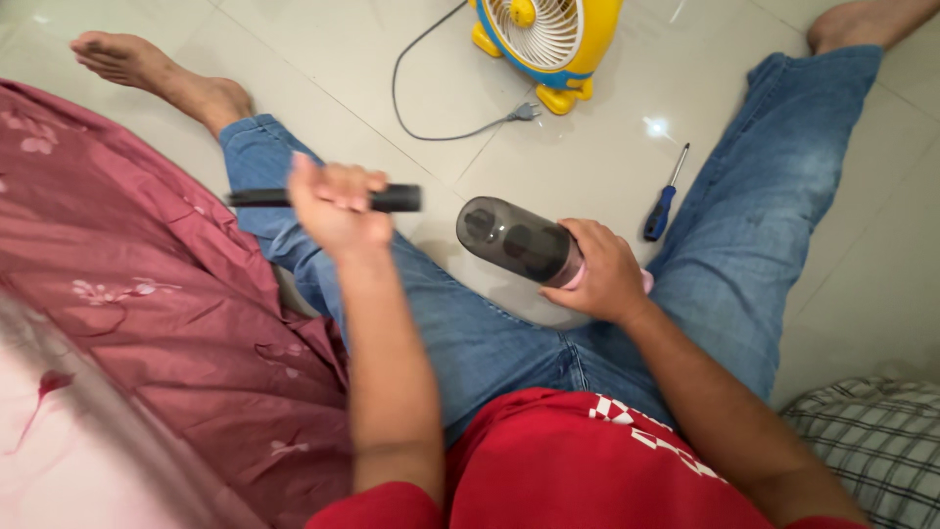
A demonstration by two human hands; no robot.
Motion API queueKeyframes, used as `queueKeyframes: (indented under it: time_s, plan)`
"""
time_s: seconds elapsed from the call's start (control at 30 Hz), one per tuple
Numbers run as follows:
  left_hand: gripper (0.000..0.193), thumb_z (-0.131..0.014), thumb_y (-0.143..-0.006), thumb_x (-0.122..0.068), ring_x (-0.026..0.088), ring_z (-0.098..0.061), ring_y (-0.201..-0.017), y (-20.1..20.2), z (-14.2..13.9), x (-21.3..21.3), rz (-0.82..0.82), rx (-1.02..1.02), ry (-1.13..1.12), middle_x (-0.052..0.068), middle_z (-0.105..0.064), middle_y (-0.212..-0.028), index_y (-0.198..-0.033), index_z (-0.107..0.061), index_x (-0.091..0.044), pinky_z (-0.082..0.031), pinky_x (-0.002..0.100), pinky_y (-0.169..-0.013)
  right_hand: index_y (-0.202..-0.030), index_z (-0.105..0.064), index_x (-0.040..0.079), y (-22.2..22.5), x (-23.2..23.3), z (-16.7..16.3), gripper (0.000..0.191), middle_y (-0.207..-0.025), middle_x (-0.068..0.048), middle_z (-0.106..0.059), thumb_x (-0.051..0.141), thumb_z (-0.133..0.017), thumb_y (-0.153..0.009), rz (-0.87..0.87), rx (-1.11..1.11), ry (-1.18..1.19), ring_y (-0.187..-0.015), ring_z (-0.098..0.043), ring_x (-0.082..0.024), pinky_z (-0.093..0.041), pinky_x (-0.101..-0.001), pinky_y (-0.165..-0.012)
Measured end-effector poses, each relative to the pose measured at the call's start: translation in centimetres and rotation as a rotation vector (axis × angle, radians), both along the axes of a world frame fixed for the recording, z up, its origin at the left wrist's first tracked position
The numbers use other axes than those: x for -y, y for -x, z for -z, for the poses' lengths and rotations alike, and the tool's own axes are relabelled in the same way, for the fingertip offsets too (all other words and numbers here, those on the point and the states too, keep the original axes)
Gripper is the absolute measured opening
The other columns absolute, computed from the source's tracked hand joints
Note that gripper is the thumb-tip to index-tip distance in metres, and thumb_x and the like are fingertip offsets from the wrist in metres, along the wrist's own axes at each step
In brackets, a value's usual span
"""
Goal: The person lies on the floor and services a pink handheld vacuum cleaner. They detach the nozzle attachment, open the dust canister, remove the cylindrical filter, handle and reseat the filter and canister components, and reattach parts by hand.
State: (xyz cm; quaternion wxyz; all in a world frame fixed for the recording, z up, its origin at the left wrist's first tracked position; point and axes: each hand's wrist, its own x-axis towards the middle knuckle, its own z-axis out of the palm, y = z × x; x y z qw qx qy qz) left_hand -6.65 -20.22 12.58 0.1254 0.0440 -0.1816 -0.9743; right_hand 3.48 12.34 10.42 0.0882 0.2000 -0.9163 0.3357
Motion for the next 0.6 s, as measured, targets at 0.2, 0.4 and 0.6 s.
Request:
queueKeyframes:
  time_s: [0.2,0.4,0.6]
  plan:
    - [0.026,-0.051,-0.105,-0.041,0.015,-0.045,-0.056,-1.6,0.0,1.1,0.256,0.012,0.199,0.0,-0.045,-0.071,-0.098,-0.055,-0.016,-0.045,0.039,-0.057,-0.133,-0.057,0.007,1.0,1.4,1.7,0.09,-0.123,-0.014,-0.065,0.041,-0.091,-0.056,0.062,0.072,-0.069,-0.112,-0.063,-0.035,-0.05,-0.0456,-0.09]
    - [0.028,-0.055,-0.099,-0.041,0.016,-0.047,-0.051,-4.5,6.0,-4.8,0.543,0.252,0.08,0.0,-0.043,-0.061,-0.107,-0.057,-0.015,-0.043,0.035,-0.047,-0.134,-0.057,0.013,3.3,3.2,3.7,0.092,-0.117,-0.011,-0.065,0.044,-0.091,-0.055,0.193,0.207,-0.239,-0.108,-0.063,-0.034,-0.049,-0.0481,-0.084]
    - [0.019,-0.064,-0.094,-0.019,0.016,-0.053,-0.054,-6.2,11.1,-10.7,0.822,0.381,0.412,0.002,-0.052,-0.07,-0.105,-0.05,-0.016,-0.041,0.032,-0.044,-0.138,-0.055,0.014,4.2,3.3,5.6,0.093,-0.12,-0.01,-0.064,0.05,-0.089,-0.06,0.272,0.256,-0.329,-0.112,-0.062,-0.032,-0.049,-0.0494,-0.086]
